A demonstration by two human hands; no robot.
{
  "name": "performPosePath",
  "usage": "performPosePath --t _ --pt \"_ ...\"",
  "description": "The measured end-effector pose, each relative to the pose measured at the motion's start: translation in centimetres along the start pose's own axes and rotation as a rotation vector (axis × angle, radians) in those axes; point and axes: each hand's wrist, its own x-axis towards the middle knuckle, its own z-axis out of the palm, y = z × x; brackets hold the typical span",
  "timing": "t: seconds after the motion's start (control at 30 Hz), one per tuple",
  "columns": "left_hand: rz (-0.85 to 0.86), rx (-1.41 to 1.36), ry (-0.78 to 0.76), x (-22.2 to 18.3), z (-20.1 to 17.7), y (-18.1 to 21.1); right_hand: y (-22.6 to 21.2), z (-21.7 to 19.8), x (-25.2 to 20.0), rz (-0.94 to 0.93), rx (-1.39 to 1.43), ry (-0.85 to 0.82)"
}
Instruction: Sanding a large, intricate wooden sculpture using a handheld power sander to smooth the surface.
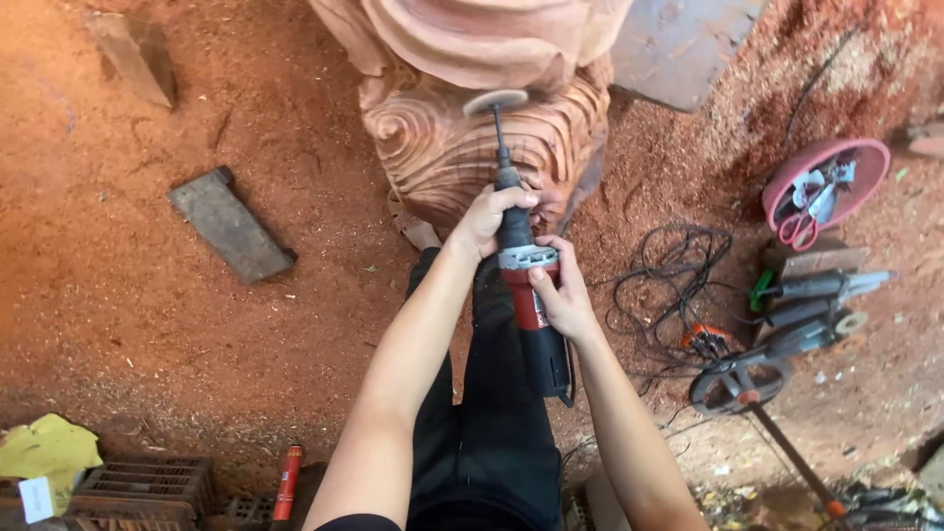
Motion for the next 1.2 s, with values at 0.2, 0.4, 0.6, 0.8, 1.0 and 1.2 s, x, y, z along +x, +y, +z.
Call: performPosePath --t 0.2,0.4,0.6,0.8,1.0,1.2 --pt "0.034 0.028 0.097 0.0 -1.7 0.7 -1.3 0.3 1.0 0.041 -0.039 -0.058" --pt "0.090 0.045 0.111 1.4 -3.8 0.2 -2.1 0.8 1.7 0.100 -0.105 -0.089" --pt "0.144 0.078 0.127 1.2 -3.7 -0.7 -2.3 0.6 1.1 0.081 -0.136 -0.087" --pt "0.185 0.115 0.138 0.2 -3.2 -0.4 -1.6 0.0 1.0 0.069 -0.132 -0.101" --pt "0.244 0.162 0.172 -1.6 -3.3 -0.5 -1.8 -0.2 0.7 0.070 -0.139 -0.136" --pt "0.303 0.177 0.181 -4.2 -2.0 1.0 -2.3 -0.1 0.4 0.107 -0.173 -0.168"
